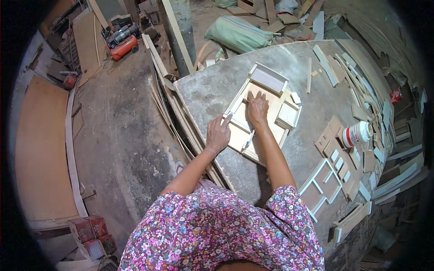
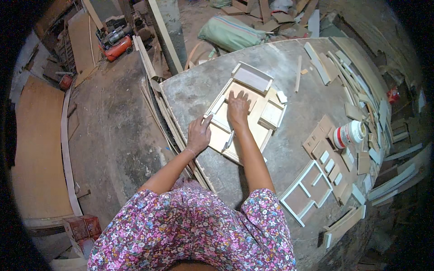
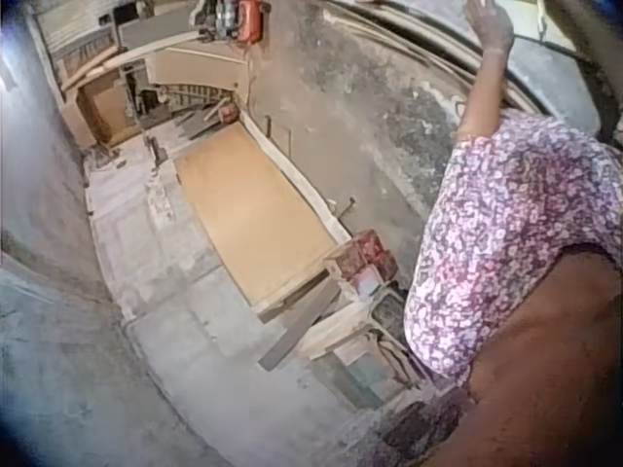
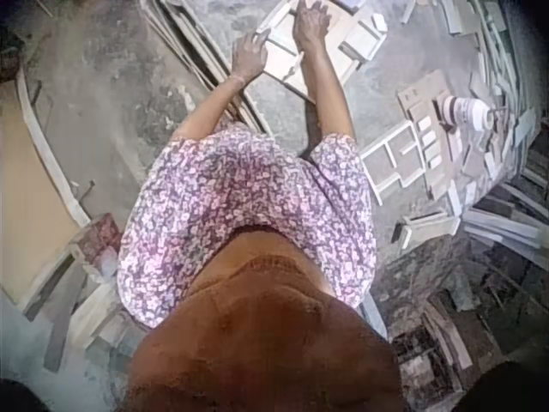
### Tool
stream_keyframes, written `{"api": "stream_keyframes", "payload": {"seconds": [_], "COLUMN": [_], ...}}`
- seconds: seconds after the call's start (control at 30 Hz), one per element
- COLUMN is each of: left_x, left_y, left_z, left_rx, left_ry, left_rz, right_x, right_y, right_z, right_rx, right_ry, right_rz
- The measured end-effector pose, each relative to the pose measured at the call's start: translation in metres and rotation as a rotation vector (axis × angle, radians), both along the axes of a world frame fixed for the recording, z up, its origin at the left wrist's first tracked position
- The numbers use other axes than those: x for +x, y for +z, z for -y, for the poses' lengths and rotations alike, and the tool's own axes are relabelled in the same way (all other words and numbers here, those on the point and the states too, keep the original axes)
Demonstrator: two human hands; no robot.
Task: The person assembles small wooden frames by hand on a cluttered workbench. They pick up small rectangular wooden pieces, align them with larger frame structures, and press them together to form a box-like shape. The person handles various wooden components, including slats and panels, arranging them into a specific configuration.
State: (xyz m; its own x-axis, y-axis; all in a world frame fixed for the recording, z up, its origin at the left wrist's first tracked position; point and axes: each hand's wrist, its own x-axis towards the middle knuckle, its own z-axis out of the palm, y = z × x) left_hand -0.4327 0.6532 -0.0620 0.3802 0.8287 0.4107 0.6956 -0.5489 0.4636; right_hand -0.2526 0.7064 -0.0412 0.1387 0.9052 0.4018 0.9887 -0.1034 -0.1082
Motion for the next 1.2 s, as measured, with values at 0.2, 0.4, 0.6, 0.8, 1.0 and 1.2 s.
{"api": "stream_keyframes", "payload": {"seconds": [0.2, 0.4, 0.6, 0.8, 1.0, 1.2], "left_x": [0.001, 0.0, 0.0, 0.001, 0.0, -0.001], "left_y": [-0.003, 0.0, -0.004, -0.002, -0.001, -0.004], "left_z": [0.0, 0.001, -0.001, 0.0, 0.0, -0.001], "left_rx": [0.048, 0.04, 0.045, 0.055, 0.02, 0.052], "left_ry": [0.01, 0.018, 0.023, 0.019, 0.012, 0.022], "left_rz": [-0.006, -0.033, -0.026, -0.021, -0.017, -0.028], "right_x": [0.0, -0.002, -0.003, 0.0, -0.001, -0.003], "right_y": [-0.003, 0.002, 0.002, -0.004, 0.0, 0.004], "right_z": [0.0, 0.0, 0.0, -0.001, 0.001, 0.002], "right_rx": [0.041, -0.037, -0.042, 0.04, 0.026, -0.005], "right_ry": [0.001, -0.007, -0.015, -0.014, 0.0, 0.008], "right_rz": [0.039, -0.009, -0.028, 0.013, 0.006, -0.022]}}
